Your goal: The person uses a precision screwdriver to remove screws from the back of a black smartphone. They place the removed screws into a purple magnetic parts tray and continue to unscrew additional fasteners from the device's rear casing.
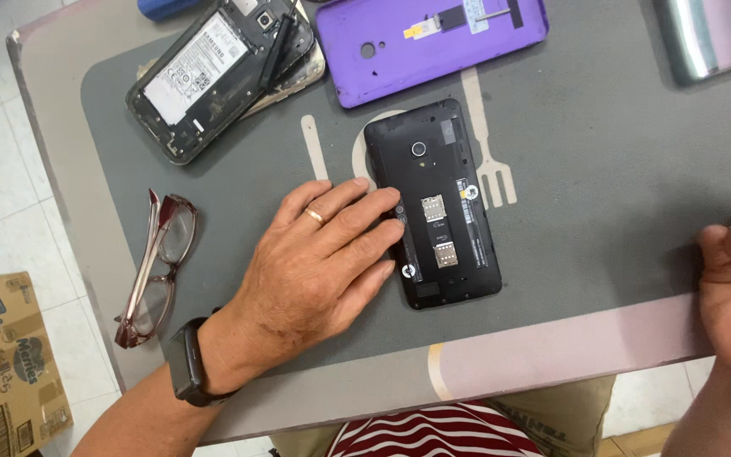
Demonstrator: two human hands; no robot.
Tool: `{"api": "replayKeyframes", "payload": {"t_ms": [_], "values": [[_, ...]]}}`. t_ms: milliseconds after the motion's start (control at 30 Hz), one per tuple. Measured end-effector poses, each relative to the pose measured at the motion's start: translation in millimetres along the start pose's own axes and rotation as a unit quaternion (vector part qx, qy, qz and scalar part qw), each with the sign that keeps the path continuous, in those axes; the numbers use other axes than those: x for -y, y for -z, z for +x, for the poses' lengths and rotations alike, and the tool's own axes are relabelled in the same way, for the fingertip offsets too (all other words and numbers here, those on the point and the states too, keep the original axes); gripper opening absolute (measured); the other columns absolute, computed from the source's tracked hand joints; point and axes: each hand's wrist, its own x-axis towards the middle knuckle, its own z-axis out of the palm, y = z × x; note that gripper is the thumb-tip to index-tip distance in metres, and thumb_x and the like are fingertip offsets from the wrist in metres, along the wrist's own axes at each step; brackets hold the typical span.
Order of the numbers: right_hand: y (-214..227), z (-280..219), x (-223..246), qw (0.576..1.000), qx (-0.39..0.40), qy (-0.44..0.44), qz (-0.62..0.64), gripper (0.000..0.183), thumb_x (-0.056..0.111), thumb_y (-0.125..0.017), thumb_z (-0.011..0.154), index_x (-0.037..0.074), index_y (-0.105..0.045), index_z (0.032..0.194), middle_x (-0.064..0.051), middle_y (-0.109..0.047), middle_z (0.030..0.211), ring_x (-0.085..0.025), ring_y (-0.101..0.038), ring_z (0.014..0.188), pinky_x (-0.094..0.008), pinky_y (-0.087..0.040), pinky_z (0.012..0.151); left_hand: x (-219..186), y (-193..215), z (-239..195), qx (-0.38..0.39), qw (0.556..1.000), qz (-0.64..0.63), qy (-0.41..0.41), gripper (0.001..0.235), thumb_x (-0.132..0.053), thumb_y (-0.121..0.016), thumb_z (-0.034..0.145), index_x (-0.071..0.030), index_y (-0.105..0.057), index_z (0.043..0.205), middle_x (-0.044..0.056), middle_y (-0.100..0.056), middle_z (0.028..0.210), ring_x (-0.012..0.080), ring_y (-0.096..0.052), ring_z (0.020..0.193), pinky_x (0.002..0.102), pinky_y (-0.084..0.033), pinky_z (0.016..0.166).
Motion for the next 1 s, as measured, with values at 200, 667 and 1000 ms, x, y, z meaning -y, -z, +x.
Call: {"api": "replayKeyframes", "payload": {"t_ms": [200,667,1000], "values": [[-113,35,24,0.984,-0.054,-0.048,-0.161,0.035,0.027,-0.06,0.11,0.022,-0.055,0.143,0.008,-0.063,0.114,0.003,-0.06,0.093,-0.024,-0.054,0.117,-1,0,1,-0.017,1.0,-0.009,0.007,0.02,-0.013,-0.073,0.096,-0.007,-0.068,0.115,0.011,-0.065,0.131,0.0335,-0.062,0.119,0.05,-0.046,0.102],[-347,83,16,0.769,0.259,0.326,-0.486,0.039,-0.032,-0.081,0.115,-0.019,-0.053,0.139,-0.032,-0.066,0.119,-0.034,-0.071,0.11,-0.041,-0.065,0.103,7,-2,1,-0.058,0.998,-0.034,0.001,0.015,-0.012,-0.069,0.097,-0.008,-0.068,0.11,0.009,-0.065,0.126,0.0308,-0.062,0.111,0.047,-0.047,0.098],[-349,88,2,0.692,0.267,0.386,-0.549,0.034,-0.025,-0.081,0.109,-0.014,-0.063,0.136,-0.026,-0.071,0.117,-0.031,-0.075,0.107,-0.04,-0.065,0.097,7,-4,-1,-0.056,0.998,-0.021,-0.003,0.019,-0.013,-0.072,0.095,-0.007,-0.066,0.112,0.009,-0.064,0.127,0.0304,-0.06,0.11,0.047,-0.047,0.097]]}}
